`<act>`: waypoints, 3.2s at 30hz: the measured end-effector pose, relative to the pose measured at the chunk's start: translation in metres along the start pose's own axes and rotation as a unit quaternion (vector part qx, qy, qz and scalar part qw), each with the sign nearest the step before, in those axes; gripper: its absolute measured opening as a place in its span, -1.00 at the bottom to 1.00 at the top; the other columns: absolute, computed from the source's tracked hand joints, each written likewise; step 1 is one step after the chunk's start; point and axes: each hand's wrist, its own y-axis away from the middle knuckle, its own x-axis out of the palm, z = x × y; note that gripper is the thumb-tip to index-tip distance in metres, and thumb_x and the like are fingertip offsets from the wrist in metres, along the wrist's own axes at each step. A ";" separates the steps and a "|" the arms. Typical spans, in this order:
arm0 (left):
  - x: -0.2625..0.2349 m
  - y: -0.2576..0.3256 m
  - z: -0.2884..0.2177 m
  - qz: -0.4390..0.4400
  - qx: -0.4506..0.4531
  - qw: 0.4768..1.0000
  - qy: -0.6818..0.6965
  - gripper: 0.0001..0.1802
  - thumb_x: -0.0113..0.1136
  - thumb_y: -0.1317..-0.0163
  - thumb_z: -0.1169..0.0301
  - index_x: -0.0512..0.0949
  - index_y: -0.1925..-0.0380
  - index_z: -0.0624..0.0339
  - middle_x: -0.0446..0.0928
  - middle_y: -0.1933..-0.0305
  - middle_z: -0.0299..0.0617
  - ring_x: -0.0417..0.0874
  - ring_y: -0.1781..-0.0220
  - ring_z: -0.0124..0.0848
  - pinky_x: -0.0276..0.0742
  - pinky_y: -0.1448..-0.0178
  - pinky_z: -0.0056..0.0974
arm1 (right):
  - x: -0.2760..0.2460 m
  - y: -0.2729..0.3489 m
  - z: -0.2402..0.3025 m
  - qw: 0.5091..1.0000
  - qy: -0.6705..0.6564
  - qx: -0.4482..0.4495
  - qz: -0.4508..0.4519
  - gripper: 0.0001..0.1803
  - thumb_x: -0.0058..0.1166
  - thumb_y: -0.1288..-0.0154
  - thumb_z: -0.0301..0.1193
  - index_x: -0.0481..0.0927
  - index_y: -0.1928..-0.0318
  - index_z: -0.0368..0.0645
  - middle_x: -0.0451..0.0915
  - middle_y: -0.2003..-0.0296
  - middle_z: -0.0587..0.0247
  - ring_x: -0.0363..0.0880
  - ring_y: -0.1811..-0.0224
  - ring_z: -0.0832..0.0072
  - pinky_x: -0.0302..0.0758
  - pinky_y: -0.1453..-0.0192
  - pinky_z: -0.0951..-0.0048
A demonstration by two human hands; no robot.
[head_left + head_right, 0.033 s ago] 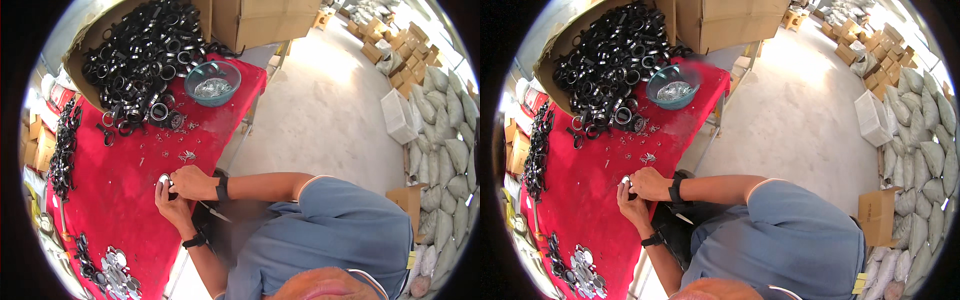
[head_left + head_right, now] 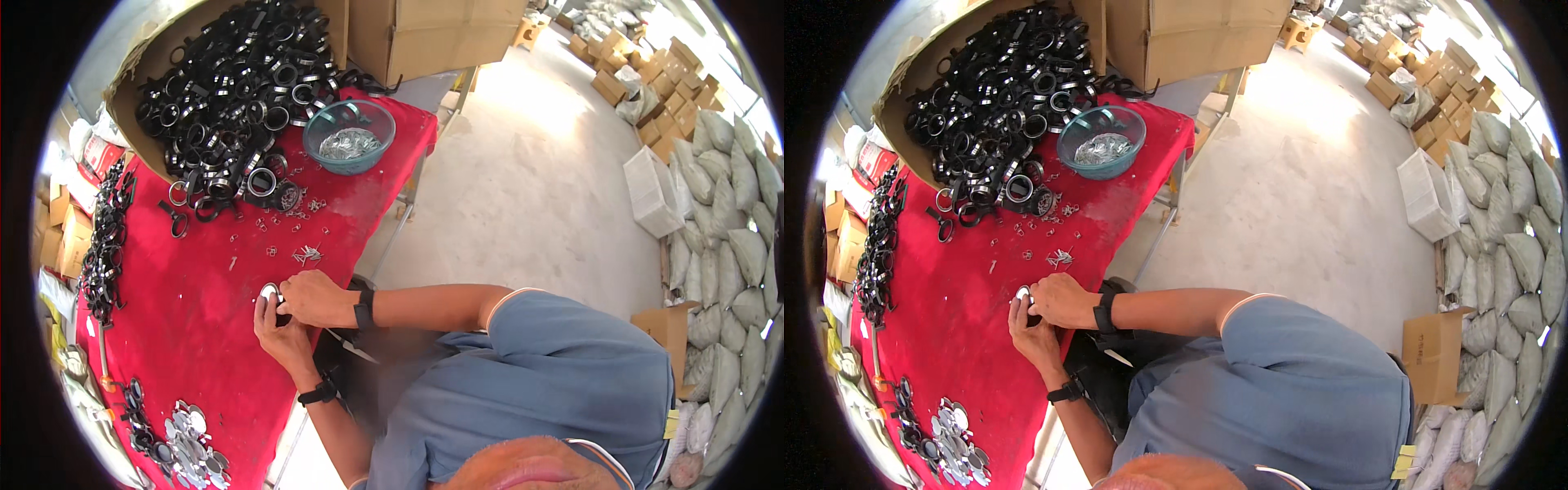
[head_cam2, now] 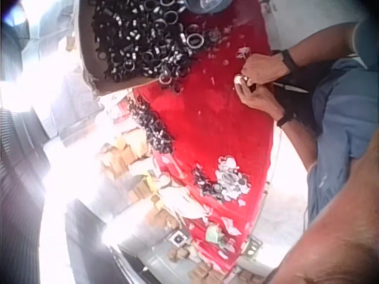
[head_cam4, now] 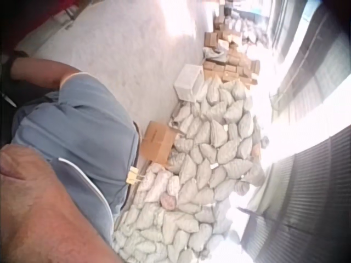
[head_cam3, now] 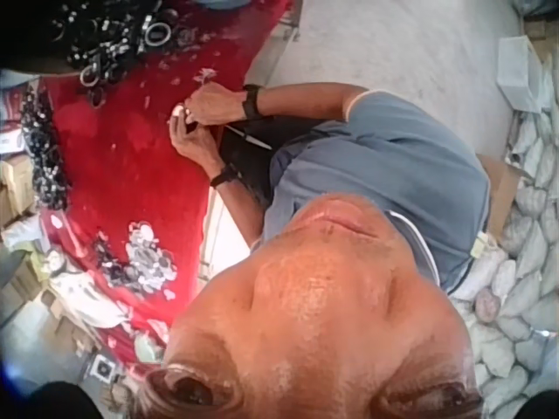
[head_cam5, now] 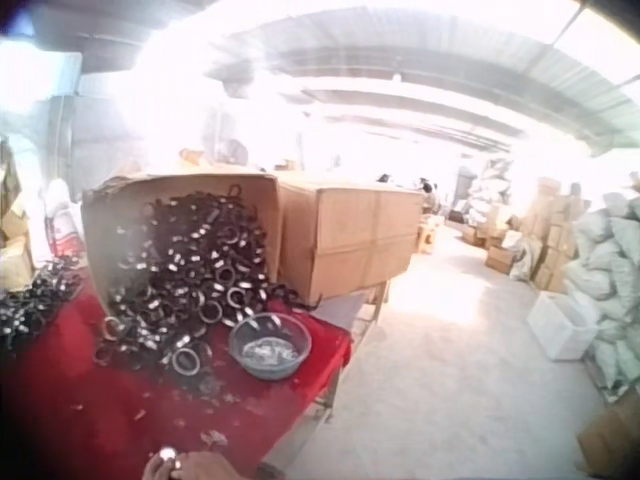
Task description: The recorder is assembling small metal rings and pins into black plastic circular housings at a factory workstation.
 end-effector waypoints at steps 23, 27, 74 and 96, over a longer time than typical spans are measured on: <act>-0.055 -0.011 -0.069 0.122 -0.096 0.716 0.681 -0.05 0.72 -0.07 0.35 0.50 -0.47 0.41 0.50 -0.52 0.24 0.48 -0.62 -0.01 0.30 -0.75 0.10 | -0.084 0.057 -0.040 0.893 -0.362 0.265 0.035 -0.64 0.12 -0.67 -0.23 0.81 0.04 -0.27 0.83 0.29 0.26 0.63 0.37 0.63 0.56 0.22 0.48; -0.068 -0.006 -0.074 0.155 -0.032 0.634 0.757 0.02 0.76 -0.01 0.32 0.46 -0.47 0.39 0.30 -0.65 0.38 0.28 -0.74 0.18 0.04 -0.86 0.29 | -0.071 0.059 -0.031 0.868 -0.404 0.283 0.048 -0.66 0.13 -0.69 -0.24 0.79 0.00 -0.29 0.81 0.31 0.32 0.54 0.41 0.74 0.48 0.29 0.56; 0.013 0.001 -0.008 -0.038 0.070 0.996 -0.025 -0.38 0.66 -0.14 0.30 0.75 -0.24 0.14 0.69 -0.32 0.10 0.68 -0.36 0.04 0.56 -0.50 0.03 | -0.014 -0.003 -0.022 0.995 -0.080 0.057 0.029 -0.60 0.29 -0.40 -0.08 0.79 0.25 -0.21 0.77 0.27 -0.09 0.76 0.16 -0.22 0.67 0.05 -0.16; -0.019 -0.014 -0.059 0.076 -0.025 0.995 0.051 -0.49 0.57 -0.06 0.45 0.72 -0.07 0.28 0.76 -0.05 0.04 0.75 -0.14 0.08 0.61 -0.35 0.03 | -0.308 0.034 0.019 0.808 -0.418 -0.414 -0.010 0.46 0.42 -0.12 0.46 0.06 -0.74 -0.22 0.01 -0.73 -0.28 0.82 0.07 0.10 0.71 0.32 0.37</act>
